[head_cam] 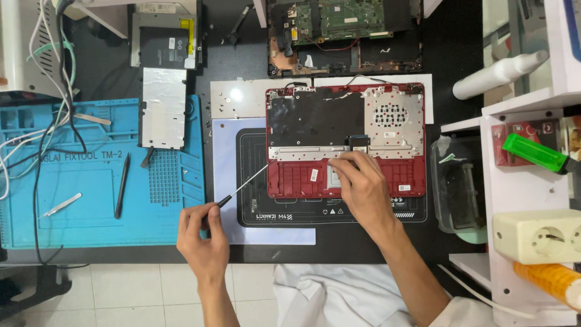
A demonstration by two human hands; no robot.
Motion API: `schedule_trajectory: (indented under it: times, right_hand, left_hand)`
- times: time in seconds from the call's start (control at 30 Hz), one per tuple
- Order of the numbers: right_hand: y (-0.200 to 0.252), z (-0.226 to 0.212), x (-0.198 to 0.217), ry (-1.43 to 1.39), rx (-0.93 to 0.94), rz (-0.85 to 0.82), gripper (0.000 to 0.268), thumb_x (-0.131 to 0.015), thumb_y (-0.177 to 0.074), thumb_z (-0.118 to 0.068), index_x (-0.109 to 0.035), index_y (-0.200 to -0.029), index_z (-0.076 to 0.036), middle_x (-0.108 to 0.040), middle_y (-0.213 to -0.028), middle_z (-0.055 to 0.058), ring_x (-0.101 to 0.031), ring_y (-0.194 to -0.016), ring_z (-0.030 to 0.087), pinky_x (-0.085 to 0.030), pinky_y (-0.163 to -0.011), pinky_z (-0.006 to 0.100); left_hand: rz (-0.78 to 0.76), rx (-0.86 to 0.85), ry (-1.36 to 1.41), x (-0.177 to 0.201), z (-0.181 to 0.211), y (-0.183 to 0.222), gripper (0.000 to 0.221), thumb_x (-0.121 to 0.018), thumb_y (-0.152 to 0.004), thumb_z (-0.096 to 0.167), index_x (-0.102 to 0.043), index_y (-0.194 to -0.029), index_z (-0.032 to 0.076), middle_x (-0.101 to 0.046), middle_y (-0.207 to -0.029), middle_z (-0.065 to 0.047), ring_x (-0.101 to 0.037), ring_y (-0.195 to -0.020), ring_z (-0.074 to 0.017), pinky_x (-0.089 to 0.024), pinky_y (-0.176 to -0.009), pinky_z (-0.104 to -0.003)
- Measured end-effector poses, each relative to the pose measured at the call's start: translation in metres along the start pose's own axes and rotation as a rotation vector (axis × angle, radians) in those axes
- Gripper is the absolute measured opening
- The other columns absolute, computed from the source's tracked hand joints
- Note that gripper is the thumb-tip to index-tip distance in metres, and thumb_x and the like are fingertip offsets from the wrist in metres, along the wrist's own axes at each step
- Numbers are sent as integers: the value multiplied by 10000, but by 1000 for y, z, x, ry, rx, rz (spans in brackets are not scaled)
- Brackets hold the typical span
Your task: The person uses a screwdriver to remove screws from the back panel of a red laptop. They then lift the panel to inspect the internal components, including the motherboard and battery area, before placing the panel back down.
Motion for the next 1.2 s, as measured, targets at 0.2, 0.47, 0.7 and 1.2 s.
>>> schedule_trajectory:
  times: [0.2,0.47,0.7,1.2]
  right_hand:
    - [-3,-1,3,15,-19,-30,124,-748,-889,-7,-737,-1012,-2,-657,-988,108,-658,-914,298,-537,-798,416]
    - [-6,-1,5,38,62,-24,103,-768,-880,-44,-737,-974,-14,-679,-951,84,-668,-885,280,-519,-800,412]
    - [-8,-1,-3,138,66,-28,102,-755,-916,-41,-673,-971,-18,-661,-960,99,-658,-864,299,-508,-783,418]
    - [-95,-44,-105,25,259,-53,48,-712,-933,-97,-686,-956,-64,-642,-963,62,-596,-935,253,-438,-846,418]
  left_hand:
    - [102,-6,51,-20,-19,6,64,-666,-1028,55,-706,-1038,6,-659,-1000,-99,-636,-888,-220,-508,-772,-326]
    - [143,16,45,-31,-23,9,90,-672,-1050,98,-712,-1027,21,-630,-970,-74,-592,-805,-163,-460,-651,-277]
    - [157,20,21,-31,-22,7,109,-674,-1050,116,-716,-1012,23,-633,-944,-61,-565,-773,-150,-438,-636,-278]
    - [282,116,82,-27,-33,10,206,-630,-1083,161,-651,-969,-9,-569,-830,-16,-484,-729,-118,-380,-640,-272]
Point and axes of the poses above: each hand's wrist, its own y-axis away from the middle knuckle, its own x-axis out of the back of the hand, z = x × y, the point moved 4 cm from there along -y, towards the middle knuckle
